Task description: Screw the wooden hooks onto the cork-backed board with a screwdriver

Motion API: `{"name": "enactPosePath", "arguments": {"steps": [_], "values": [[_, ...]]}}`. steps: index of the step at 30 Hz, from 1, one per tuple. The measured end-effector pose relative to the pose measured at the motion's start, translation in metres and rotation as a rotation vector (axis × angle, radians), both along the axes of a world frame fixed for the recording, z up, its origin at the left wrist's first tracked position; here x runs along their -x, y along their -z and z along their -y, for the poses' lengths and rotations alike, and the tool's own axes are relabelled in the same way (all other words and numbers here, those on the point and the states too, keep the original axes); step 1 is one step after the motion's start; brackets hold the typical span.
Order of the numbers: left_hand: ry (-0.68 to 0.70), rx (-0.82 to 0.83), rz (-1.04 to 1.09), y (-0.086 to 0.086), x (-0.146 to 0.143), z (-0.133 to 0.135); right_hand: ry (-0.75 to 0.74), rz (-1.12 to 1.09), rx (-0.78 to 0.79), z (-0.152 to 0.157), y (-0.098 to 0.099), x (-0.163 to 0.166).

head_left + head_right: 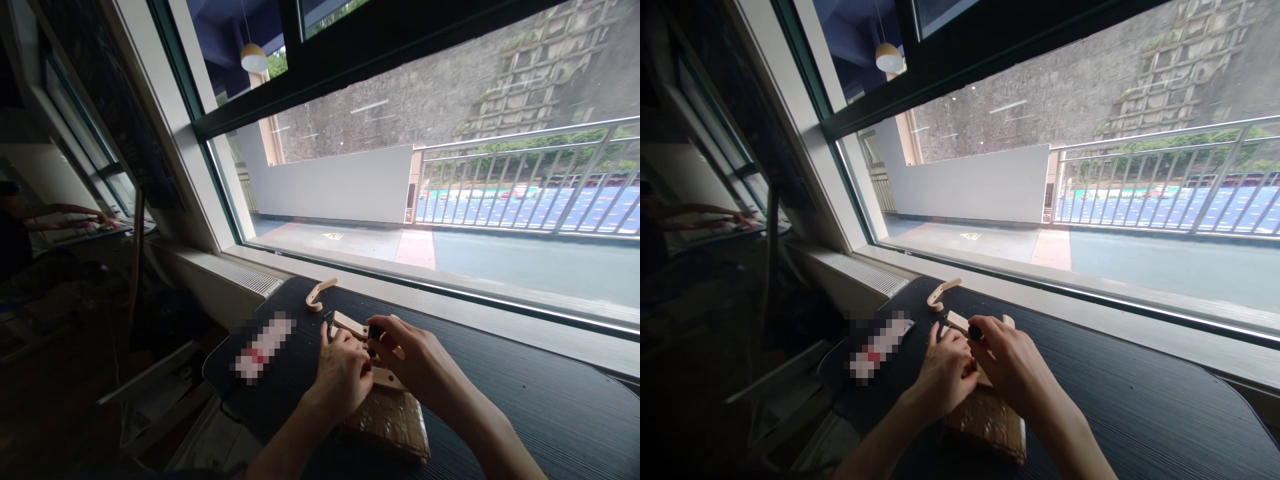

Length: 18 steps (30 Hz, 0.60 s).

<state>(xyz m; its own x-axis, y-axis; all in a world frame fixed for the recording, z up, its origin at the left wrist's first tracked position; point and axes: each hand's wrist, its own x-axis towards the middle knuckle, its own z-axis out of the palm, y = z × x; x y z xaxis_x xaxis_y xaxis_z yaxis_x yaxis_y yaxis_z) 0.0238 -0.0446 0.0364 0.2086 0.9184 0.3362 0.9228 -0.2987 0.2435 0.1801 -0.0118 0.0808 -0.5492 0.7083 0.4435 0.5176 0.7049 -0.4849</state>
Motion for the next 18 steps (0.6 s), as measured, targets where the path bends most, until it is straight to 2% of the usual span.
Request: {"name": "enactPosePath", "arguments": {"steps": [9, 15, 18], "values": [[-0.019, -0.001, 0.014, 0.002, -0.002, -0.001, 0.048, 0.016, -0.002, 0.001, 0.001, 0.003], [-0.01, 0.015, 0.004, 0.001, -0.001, -0.001, -0.041, 0.065, -0.037, 0.006, -0.008, 0.002], [-0.017, 0.006, -0.005, 0.002, -0.001, -0.001, -0.022, 0.07, -0.026, 0.003, -0.005, 0.002]]}}
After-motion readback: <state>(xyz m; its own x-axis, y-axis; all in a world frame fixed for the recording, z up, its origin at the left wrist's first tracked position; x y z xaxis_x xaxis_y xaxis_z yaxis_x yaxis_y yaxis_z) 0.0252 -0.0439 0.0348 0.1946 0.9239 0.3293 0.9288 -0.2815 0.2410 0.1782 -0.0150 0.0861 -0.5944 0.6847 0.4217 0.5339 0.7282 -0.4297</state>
